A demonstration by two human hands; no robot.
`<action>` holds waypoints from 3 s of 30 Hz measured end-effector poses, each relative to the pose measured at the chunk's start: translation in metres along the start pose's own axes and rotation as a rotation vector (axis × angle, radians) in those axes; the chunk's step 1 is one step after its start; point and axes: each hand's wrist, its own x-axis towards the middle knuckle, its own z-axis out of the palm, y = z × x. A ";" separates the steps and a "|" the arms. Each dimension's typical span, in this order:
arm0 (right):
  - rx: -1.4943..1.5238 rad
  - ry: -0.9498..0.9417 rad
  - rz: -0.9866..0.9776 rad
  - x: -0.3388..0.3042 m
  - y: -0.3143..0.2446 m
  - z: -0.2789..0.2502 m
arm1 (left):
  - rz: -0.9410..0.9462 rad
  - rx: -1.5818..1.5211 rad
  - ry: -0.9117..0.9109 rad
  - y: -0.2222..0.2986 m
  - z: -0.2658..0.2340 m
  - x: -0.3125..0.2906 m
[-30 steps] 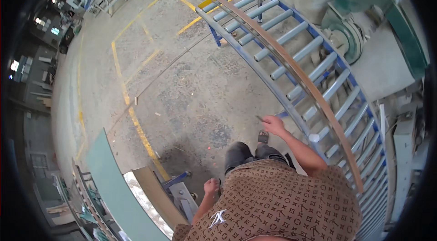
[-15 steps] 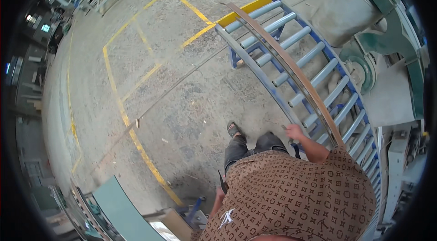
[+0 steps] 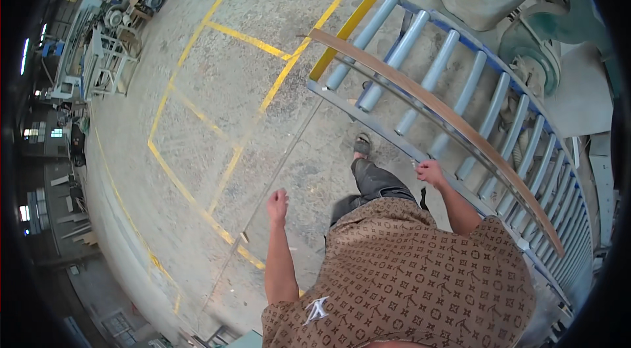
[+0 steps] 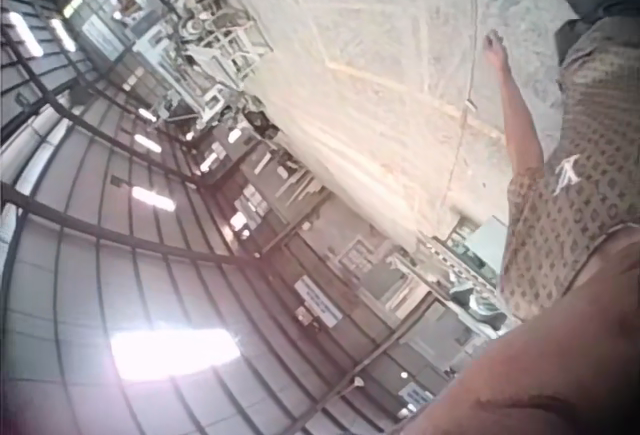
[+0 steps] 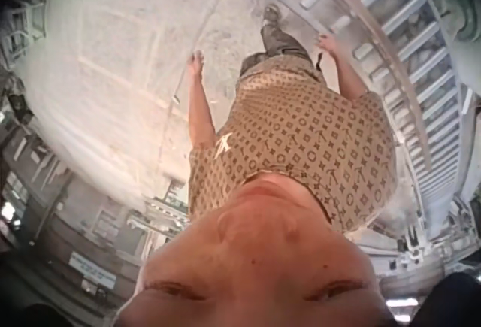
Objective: The person trims the edges of a wooden strip using a blade and carries the strip along a machine line with a coworker.
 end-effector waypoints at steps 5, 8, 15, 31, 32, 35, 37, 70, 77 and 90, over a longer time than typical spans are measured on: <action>-0.168 -0.032 -0.286 0.043 -0.076 0.064 | 0.244 0.255 -0.249 0.133 0.039 0.082; 0.004 -0.086 -0.066 0.051 -0.147 0.077 | 0.392 0.419 -0.260 0.217 0.071 0.139; 0.002 0.184 0.029 0.033 -0.204 0.094 | 0.622 0.588 -0.465 0.339 0.169 0.274; 0.060 0.401 0.360 0.098 -0.423 0.294 | 0.602 0.703 -1.244 0.422 0.324 0.521; 0.077 0.371 0.363 0.104 -0.436 0.300 | 0.585 0.706 -1.271 0.421 0.320 0.522; 0.002 0.367 0.380 0.118 -0.447 0.309 | 0.753 0.486 -1.234 0.421 0.308 0.523; -0.019 0.388 0.381 0.121 -0.449 0.314 | 0.755 0.485 -1.223 0.423 0.303 0.522; 0.429 0.517 0.314 -0.032 -0.260 0.324 | 0.849 0.936 -1.077 0.433 0.292 0.598; 0.624 0.841 0.422 -0.187 -0.041 0.364 | 1.720 1.408 0.026 0.352 0.313 0.400; 1.258 1.550 0.793 -0.335 0.150 0.504 | 1.771 1.036 -1.376 0.160 0.507 -0.124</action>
